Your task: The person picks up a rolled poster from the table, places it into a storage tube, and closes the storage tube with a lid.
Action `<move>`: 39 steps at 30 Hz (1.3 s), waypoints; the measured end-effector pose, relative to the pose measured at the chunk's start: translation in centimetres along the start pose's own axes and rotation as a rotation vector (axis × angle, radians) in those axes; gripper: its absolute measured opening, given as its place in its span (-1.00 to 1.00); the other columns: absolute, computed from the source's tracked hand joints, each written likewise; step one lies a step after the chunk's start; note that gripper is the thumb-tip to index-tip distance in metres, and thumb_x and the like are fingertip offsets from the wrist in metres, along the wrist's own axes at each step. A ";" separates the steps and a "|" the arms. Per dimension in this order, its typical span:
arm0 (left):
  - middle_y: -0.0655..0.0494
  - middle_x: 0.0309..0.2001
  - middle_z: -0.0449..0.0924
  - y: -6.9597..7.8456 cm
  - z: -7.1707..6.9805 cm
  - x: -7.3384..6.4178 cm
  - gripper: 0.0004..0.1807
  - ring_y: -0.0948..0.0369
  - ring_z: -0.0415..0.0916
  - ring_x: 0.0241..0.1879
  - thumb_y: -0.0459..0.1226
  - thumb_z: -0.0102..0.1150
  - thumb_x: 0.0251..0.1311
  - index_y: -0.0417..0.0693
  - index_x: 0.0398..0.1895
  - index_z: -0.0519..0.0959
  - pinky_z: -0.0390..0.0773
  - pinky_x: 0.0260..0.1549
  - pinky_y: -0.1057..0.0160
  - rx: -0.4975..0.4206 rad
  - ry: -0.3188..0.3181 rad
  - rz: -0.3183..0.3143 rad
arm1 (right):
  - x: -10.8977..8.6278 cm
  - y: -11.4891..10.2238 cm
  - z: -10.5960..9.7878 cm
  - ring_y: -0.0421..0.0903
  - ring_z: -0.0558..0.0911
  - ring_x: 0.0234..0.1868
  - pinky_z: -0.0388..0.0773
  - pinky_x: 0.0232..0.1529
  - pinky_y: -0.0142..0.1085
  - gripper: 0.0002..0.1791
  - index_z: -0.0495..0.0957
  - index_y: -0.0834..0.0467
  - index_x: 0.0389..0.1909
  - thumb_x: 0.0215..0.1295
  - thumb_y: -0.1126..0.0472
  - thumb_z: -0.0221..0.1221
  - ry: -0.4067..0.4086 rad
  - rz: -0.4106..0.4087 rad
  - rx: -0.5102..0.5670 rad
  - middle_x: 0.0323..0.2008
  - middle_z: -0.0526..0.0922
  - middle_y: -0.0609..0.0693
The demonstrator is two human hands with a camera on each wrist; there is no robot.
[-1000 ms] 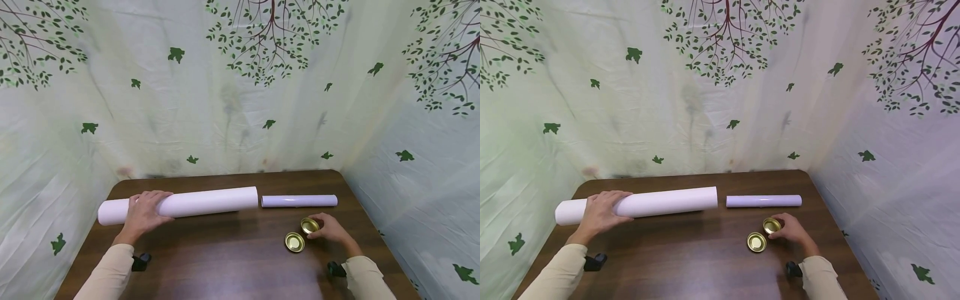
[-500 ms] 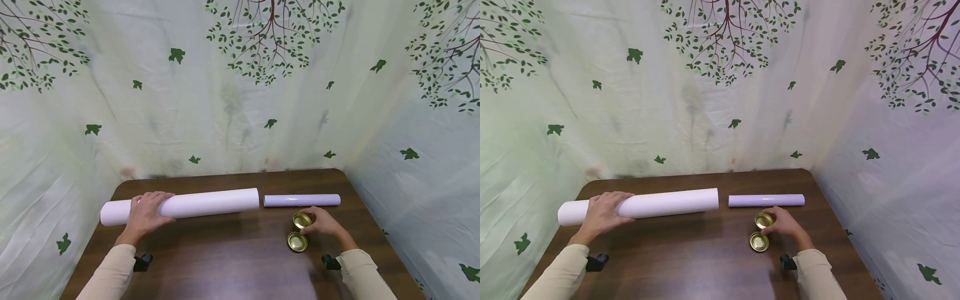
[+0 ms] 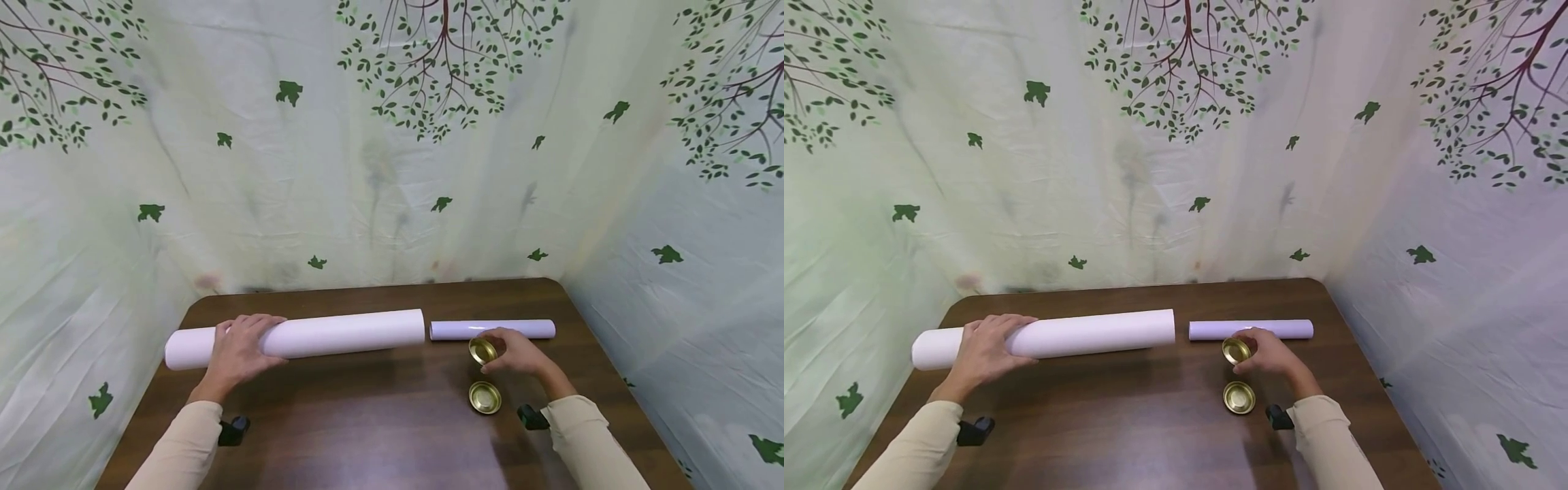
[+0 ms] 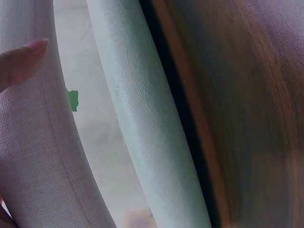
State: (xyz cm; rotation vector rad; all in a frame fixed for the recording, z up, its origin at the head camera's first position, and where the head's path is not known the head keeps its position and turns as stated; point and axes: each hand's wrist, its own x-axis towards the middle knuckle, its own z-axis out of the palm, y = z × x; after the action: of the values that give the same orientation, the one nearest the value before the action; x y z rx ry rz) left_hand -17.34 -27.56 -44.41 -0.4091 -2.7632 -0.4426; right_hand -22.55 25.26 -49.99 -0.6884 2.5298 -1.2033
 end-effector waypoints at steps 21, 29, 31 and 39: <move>-0.05 -0.05 0.62 0.2 0.8 -0.2 -0.23 -0.10 0.44 -0.03 -0.10 0.66 -0.48 0.01 0.01 0.59 0.17 -0.04 -0.20 -0.027 0.027 0.029 | 2.6 -3.4 0.0 0.07 0.59 -0.11 0.55 -0.09 -0.02 -0.28 0.47 0.30 0.09 -0.14 0.20 0.52 0.033 0.028 -0.025 -0.12 0.59 0.13; -0.06 -0.05 0.61 0.2 0.9 0.0 -0.22 -0.11 0.43 -0.03 -0.10 0.66 -0.48 0.01 0.01 0.59 0.16 -0.04 -0.20 -0.025 0.031 0.029 | 3.7 -3.7 0.6 0.09 0.59 -0.07 0.54 -0.04 0.01 -0.26 0.42 0.27 0.17 -0.09 0.24 0.49 0.017 -0.034 -0.017 -0.05 0.57 0.16; -0.06 -0.05 0.61 0.2 0.8 0.1 -0.22 -0.11 0.43 -0.03 -0.11 0.66 -0.49 0.00 0.01 0.59 0.16 -0.04 -0.20 -0.026 0.033 0.031 | 4.1 -3.6 0.8 0.10 0.59 -0.07 0.52 -0.01 0.04 -0.26 0.42 0.27 0.18 -0.08 0.27 0.49 0.011 -0.060 0.002 -0.06 0.57 0.18; -0.09 -0.04 0.61 0.5 1.1 0.5 -0.24 -0.13 0.43 -0.02 -0.12 0.66 -0.46 -0.01 0.00 0.59 0.15 -0.04 -0.23 -0.041 0.019 0.030 | 4.8 -3.7 1.4 0.04 0.64 -0.16 0.57 -0.06 -0.05 -0.29 0.45 0.25 0.13 -0.11 0.26 0.50 0.003 -0.064 0.075 -0.09 0.57 0.18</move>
State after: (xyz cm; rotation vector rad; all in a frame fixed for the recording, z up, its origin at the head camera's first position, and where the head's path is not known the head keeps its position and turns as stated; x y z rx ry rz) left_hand -17.89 -26.66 -45.13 -0.4538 -2.7301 -0.4937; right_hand -24.90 19.84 -48.14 -0.7542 2.4684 -1.3146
